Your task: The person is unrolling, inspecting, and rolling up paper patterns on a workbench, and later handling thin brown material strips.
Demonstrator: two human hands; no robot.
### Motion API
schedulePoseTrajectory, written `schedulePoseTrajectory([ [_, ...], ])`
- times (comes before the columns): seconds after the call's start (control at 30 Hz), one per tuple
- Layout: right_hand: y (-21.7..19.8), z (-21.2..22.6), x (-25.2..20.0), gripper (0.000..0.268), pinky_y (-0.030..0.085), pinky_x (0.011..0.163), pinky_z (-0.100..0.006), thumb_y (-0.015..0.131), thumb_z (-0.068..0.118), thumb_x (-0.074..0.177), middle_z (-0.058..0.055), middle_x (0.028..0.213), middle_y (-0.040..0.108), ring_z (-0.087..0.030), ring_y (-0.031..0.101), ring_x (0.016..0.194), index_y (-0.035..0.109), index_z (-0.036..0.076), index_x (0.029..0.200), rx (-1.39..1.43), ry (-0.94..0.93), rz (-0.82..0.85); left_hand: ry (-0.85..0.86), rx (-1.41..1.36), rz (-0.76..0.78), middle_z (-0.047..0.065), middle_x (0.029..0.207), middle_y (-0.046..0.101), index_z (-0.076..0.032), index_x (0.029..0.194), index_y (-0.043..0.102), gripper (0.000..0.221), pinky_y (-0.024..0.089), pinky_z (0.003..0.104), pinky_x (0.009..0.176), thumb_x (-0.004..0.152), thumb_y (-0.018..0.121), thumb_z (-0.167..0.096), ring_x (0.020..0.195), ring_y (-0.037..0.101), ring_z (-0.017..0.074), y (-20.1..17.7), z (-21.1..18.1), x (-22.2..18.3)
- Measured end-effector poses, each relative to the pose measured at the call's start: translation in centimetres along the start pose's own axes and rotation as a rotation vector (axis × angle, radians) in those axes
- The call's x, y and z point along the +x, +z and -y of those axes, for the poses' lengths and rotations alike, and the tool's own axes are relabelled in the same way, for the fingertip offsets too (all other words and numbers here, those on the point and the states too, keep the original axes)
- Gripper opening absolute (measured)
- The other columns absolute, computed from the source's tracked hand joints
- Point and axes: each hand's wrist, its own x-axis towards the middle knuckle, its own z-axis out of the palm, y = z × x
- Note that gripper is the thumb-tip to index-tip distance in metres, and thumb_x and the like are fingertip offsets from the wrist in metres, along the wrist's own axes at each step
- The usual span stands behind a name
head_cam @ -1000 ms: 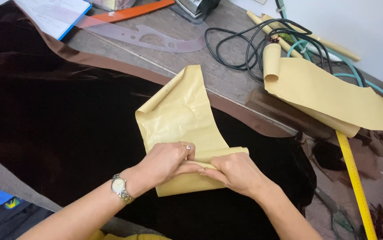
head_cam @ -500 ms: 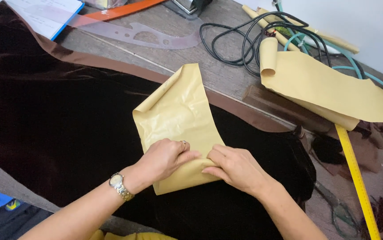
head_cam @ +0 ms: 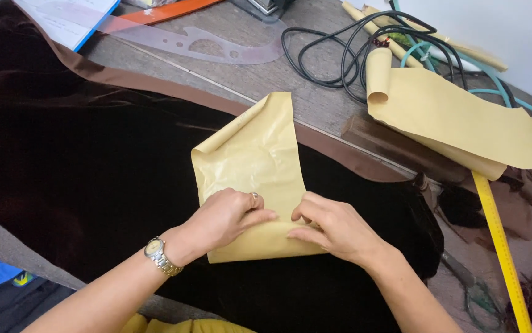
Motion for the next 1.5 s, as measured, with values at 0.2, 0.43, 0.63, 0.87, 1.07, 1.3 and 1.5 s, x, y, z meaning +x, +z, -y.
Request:
schedulePoseTrajectory([
  [0.2,-0.7,0.1,-0.6,0.023,0.052,0.058,-0.034,0.066,0.035,0.088,0.0,0.07,0.047,-0.023,0.059,0.061,0.059,0.015,0.095,0.011,-0.065,-0.07,-0.059,-0.059,-0.036,0.009,0.048,0.053,-0.007,0.066,0.059,0.05,0.049,0.036,0.059,0.097,0.05,-0.045,0.053,0.058,0.0287,0.5,2.5,0.5],
  [0.43,-0.5,0.7,-0.1,0.022,0.054,0.064,-0.041,0.061,0.027,0.091,-0.009,0.073,0.057,-0.033,0.065,0.068,0.06,0.009,0.104,0.208,-0.015,0.063,0.028,0.029,-0.054,0.009,0.047,0.055,-0.01,0.069,0.059,0.047,0.052,0.035,0.06,0.099,0.046,-0.044,0.052,0.061,0.0281,-1.2,0.7,-0.3],
  [0.63,-0.2,1.1,-0.1,0.019,0.055,0.062,-0.04,0.065,0.024,0.088,-0.008,0.07,0.06,-0.032,0.066,0.067,0.061,0.011,0.101,0.178,0.037,0.032,-0.031,-0.035,-0.022,0.009,0.049,0.056,-0.011,0.072,0.058,0.05,0.051,0.036,0.061,0.101,0.036,-0.046,0.055,0.06,0.0281,-0.7,1.4,-0.3],
  [0.87,0.7,0.5,0.1,0.015,0.053,0.057,-0.035,0.065,0.028,0.089,-0.004,0.062,0.057,-0.024,0.062,0.058,0.06,0.014,0.088,0.105,0.032,0.005,0.001,-0.01,0.039,0.01,0.06,0.062,-0.009,0.087,0.068,0.04,0.052,0.038,0.063,0.095,0.052,-0.045,0.064,0.064,0.0283,-2.0,-0.7,-1.8],
  [1.07,0.9,0.9,0.2,0.021,0.053,0.056,-0.034,0.062,0.035,0.09,-0.004,0.064,0.057,-0.025,0.063,0.061,0.059,0.014,0.086,0.046,0.015,-0.012,0.071,0.14,-0.029,0.008,0.056,0.061,-0.011,0.079,0.063,0.042,0.054,0.041,0.065,0.091,0.057,-0.051,0.064,0.066,0.0309,-1.6,0.1,-1.1],
  [1.3,1.4,0.1,0.2,0.022,0.054,0.058,-0.034,0.055,0.035,0.095,-0.003,0.064,0.057,-0.026,0.062,0.06,0.059,0.015,0.085,0.026,-0.005,-0.026,0.082,0.197,-0.033,0.007,0.062,0.065,-0.012,0.08,0.063,0.043,0.055,0.041,0.066,0.09,0.056,-0.053,0.067,0.069,0.0293,-1.9,0.1,-1.1],
  [1.5,0.6,1.4,0.5,0.02,0.055,0.06,-0.036,0.064,0.035,0.089,-0.002,0.069,0.058,-0.025,0.064,0.063,0.06,0.016,0.091,0.026,-0.035,-0.045,0.023,0.178,-0.051,0.01,0.056,0.062,-0.009,0.071,0.062,0.051,0.054,0.042,0.067,0.094,0.05,-0.053,0.065,0.067,0.033,-1.4,0.9,-0.7],
])
